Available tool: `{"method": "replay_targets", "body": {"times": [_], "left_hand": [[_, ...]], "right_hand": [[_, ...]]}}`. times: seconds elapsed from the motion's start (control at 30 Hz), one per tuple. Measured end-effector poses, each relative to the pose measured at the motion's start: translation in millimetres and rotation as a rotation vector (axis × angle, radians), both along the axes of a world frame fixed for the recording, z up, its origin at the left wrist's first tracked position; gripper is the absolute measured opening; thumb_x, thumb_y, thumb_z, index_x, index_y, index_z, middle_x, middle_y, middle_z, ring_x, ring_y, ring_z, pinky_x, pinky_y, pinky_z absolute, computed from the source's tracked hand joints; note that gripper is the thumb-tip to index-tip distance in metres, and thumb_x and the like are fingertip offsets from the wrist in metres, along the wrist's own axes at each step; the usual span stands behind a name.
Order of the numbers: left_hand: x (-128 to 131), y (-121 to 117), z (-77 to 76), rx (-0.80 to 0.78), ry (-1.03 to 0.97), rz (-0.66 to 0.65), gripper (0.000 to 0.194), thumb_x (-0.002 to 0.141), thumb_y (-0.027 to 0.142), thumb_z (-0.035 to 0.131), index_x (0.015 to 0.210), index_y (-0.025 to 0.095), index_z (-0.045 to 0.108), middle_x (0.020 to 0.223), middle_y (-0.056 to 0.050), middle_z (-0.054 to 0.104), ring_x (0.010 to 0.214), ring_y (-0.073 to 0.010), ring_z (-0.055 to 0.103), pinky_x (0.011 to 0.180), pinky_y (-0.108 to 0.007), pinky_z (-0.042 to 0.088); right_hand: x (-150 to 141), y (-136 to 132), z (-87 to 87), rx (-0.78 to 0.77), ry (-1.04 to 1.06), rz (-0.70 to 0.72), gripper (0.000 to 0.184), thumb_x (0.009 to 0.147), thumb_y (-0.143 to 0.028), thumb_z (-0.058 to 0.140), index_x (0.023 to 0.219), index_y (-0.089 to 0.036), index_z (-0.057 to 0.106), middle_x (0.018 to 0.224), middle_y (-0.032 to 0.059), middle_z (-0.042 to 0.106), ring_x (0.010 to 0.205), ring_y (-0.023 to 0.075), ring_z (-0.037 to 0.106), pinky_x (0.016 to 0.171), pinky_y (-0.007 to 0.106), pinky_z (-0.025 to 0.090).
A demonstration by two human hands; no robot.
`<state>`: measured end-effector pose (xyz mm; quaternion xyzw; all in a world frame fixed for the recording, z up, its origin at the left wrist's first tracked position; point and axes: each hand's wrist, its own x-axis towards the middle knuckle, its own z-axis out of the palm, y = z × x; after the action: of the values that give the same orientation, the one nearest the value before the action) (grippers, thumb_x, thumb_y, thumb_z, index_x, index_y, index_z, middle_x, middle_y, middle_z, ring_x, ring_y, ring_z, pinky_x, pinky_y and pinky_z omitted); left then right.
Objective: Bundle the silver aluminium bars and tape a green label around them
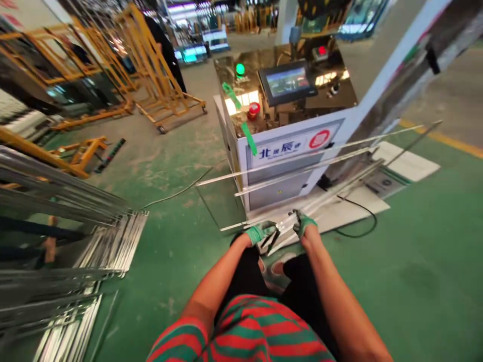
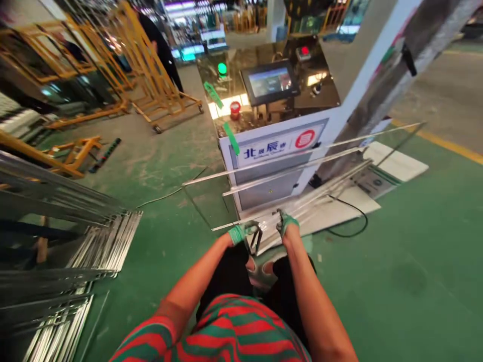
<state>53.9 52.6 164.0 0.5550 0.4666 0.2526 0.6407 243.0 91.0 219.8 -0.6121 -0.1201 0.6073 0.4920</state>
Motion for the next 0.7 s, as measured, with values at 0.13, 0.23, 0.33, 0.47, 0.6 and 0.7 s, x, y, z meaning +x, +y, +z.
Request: {"method": "replay_targets", "body": {"times": [0.13,0.23,0.33,0.47,0.6,0.7], "left_hand": [[10.3,10.1,15.3,0.016,-0.161,-0.042,0.081,0.061,0.074,0.075,0.121,0.020,0.068,0.133,-0.014,0.067,0.129,-0.0336,0.057,0.119,-0.050,0.039],[20.2,9.5,20.6,0.109,0.026,-0.051,0.072,0.069,0.061,0.077,0.126,0.018,0.065,0.135,-0.014,0.067,0.131,-0.0321,0.056,0.118,-0.050,0.040],[29.2,2.8,10.0,0.161,0.171,-0.039,0.067,0.073,0.050,0.078,0.128,0.014,0.062,0.136,-0.016,0.065,0.136,-0.0326,0.052,0.120,-0.050,0.037],[33.9,-8.8,-9.2,0.173,0.285,0.006,0.081,0.066,0.036,0.085,0.138,0.012,0.054,0.149,-0.020,0.054,0.144,-0.0374,0.044,0.125,-0.055,0.030],[32.8,-12.1,-16.4,0.265,0.490,0.094,0.074,0.074,0.027,0.078,0.140,0.009,0.050,0.144,-0.020,0.058,0.133,-0.0308,0.056,0.121,-0.047,0.039],[35.5,-9.8,-12.1,0.315,0.444,0.092,0.037,0.083,0.024,0.066,0.117,0.011,0.063,0.120,-0.014,0.071,0.110,-0.0235,0.066,0.108,-0.041,0.050]], "right_hand": [[23.8,13.8,20.2,0.069,0.081,-0.050,0.027,0.071,-0.029,0.083,0.075,-0.015,0.061,0.054,-0.0090,0.048,0.039,0.0018,0.030,0.035,0.013,0.027],[41.4,21.0,54.9,0.128,0.154,-0.064,0.029,0.082,-0.030,0.078,0.072,-0.016,0.054,0.056,-0.0077,0.052,0.038,0.0013,0.028,0.033,0.012,0.026],[64.7,27.9,89.3,0.153,0.207,-0.092,0.033,0.093,-0.027,0.067,0.068,-0.018,0.047,0.050,-0.0092,0.045,0.036,0.0022,0.026,0.032,0.012,0.025],[103.9,31.9,127.3,0.189,0.294,-0.192,0.036,0.102,-0.022,0.052,0.067,-0.019,0.046,0.043,-0.0112,0.035,0.033,0.0020,0.026,0.031,0.011,0.023],[134.5,24.8,157.1,0.267,0.383,-0.302,0.040,0.106,-0.016,0.039,0.068,-0.018,0.052,0.044,-0.0100,0.039,0.032,0.0018,0.027,0.030,0.010,0.024],[138.7,11.2,172.9,0.320,0.257,-0.332,0.042,0.108,-0.030,0.036,0.079,-0.017,0.064,0.058,-0.0024,0.060,0.048,0.0072,0.055,0.039,0.014,0.043]]}}
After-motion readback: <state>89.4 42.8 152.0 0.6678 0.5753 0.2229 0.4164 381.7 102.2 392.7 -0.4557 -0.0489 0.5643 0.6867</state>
